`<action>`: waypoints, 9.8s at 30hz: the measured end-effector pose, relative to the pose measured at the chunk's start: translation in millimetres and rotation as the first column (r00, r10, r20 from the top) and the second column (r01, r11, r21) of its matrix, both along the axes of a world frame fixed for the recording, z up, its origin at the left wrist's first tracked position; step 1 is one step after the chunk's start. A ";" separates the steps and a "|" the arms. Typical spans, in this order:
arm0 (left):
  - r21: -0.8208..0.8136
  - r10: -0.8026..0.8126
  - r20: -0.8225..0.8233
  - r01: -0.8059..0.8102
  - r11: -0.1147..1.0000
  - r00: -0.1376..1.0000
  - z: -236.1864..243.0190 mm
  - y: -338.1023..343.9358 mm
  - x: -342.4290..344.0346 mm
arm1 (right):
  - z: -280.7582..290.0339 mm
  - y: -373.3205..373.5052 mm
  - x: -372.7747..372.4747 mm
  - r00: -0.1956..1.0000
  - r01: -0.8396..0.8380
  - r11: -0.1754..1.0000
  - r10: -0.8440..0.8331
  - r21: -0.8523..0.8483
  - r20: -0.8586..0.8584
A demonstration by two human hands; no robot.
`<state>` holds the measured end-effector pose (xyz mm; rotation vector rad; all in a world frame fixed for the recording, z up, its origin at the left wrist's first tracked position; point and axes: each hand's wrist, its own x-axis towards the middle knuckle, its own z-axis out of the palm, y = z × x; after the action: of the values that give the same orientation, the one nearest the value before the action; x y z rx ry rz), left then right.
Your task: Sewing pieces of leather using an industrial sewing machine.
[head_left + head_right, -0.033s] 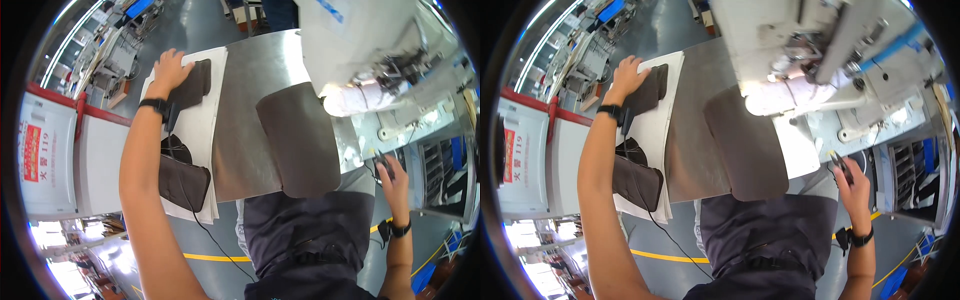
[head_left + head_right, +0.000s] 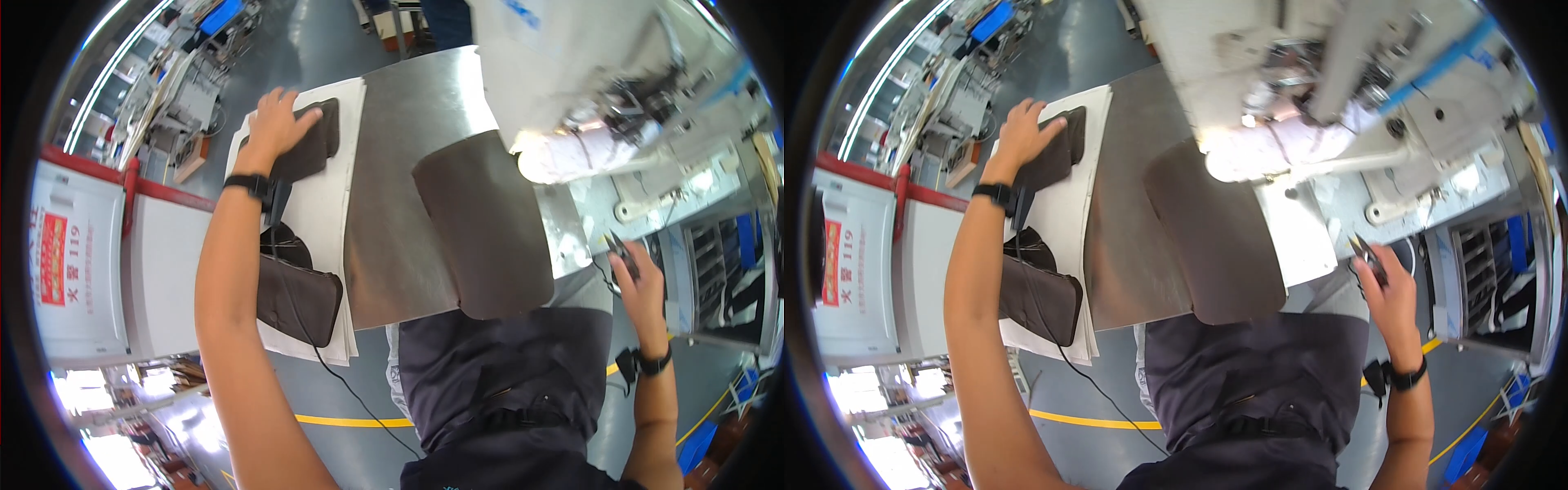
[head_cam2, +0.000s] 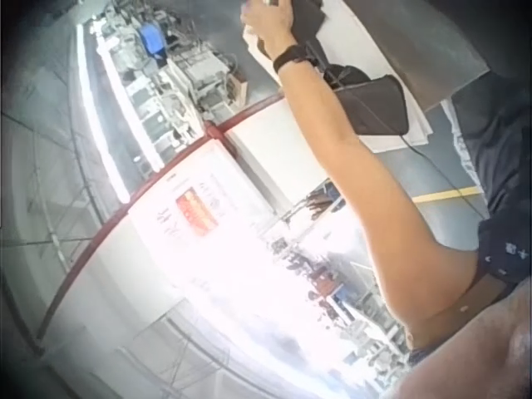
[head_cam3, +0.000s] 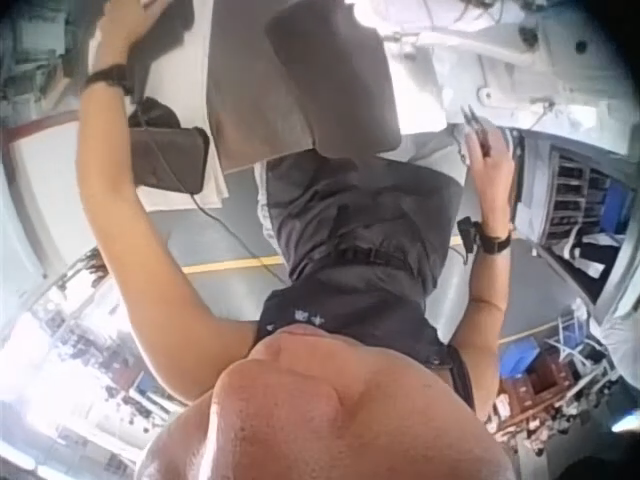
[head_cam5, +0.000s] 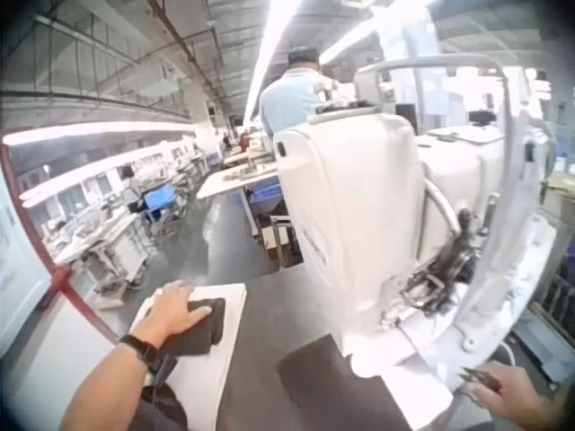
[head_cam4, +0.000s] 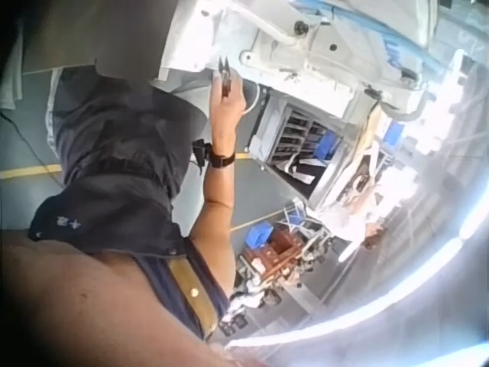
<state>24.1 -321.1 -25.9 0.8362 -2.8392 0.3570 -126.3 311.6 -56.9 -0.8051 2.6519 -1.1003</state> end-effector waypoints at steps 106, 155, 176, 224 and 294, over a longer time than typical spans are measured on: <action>0.793 0.698 -0.556 0.538 0.285 0.451 -42.4 304.5 -17.4 | 12.3 -183.2 31.4 0.787 0.080 0.640 0.430 -0.764 0.443; 0.845 0.103 -0.401 0.324 0.424 0.910 22.8 314.8 -37.0 | 3.2 -180.3 14.6 0.722 0.007 0.539 0.580 -0.842 0.377; 0.697 -0.020 -0.486 0.401 0.594 0.874 20.3 304.9 -49.6 | 7.5 -150.6 25.1 0.719 -0.064 0.615 0.575 -0.786 0.391; 0.845 -0.212 -0.330 0.388 0.368 0.920 6.4 246.0 -64.7 | 16.3 -196.5 49.1 0.659 0.285 0.520 0.503 -0.805 0.559; 0.791 0.452 -0.597 0.580 0.193 0.663 -6.5 194.3 21.1 | -85.6 -91.9 -76.0 0.826 -0.147 0.984 0.068 -0.098 -0.559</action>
<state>45.2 -126.8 -32.4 0.6377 -1.8325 -1.7285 -202.3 219.7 -142.5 -1.4886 2.9436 -1.1696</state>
